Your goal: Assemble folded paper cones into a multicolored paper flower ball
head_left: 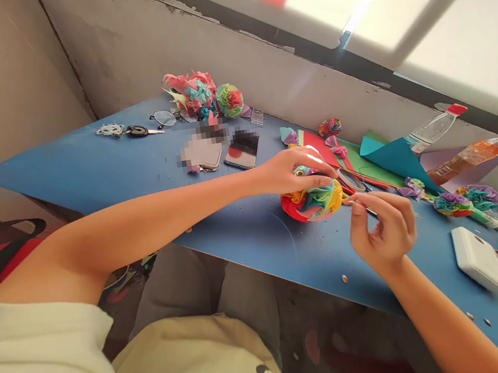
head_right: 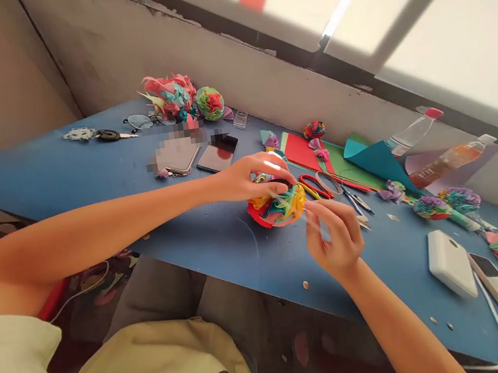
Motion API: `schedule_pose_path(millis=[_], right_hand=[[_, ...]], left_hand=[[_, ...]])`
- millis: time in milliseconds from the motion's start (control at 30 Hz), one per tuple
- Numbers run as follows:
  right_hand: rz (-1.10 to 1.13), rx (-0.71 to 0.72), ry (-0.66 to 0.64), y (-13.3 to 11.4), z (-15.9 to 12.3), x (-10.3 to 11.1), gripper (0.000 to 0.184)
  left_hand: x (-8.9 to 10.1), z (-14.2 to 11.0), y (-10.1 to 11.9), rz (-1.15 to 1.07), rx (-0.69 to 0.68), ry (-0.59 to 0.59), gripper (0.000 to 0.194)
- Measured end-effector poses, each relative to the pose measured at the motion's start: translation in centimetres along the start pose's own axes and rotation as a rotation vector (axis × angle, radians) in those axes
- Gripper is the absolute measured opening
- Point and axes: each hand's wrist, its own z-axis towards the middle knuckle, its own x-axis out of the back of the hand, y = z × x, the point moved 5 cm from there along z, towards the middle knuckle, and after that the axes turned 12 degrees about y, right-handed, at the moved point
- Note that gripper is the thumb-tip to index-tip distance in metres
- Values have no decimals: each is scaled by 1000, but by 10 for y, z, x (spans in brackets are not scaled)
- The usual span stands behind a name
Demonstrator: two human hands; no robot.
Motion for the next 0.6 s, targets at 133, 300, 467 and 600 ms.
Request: schedule_pose_path(millis=[133, 300, 467, 600], right_hand=[[-39, 19, -13, -2, 0, -2, 40], [-20, -97, 16, 10, -12, 2, 45], [71, -209, 63, 14, -16, 4, 47], [165, -161, -21, 4, -10, -3, 43]], left_hand=[[1, 1, 3, 6, -26, 2, 23], [1, 1, 2, 73, -22, 38, 23], [1, -4, -4, 245, 103, 130, 37], [-2, -7, 1, 256, 126, 140, 35]])
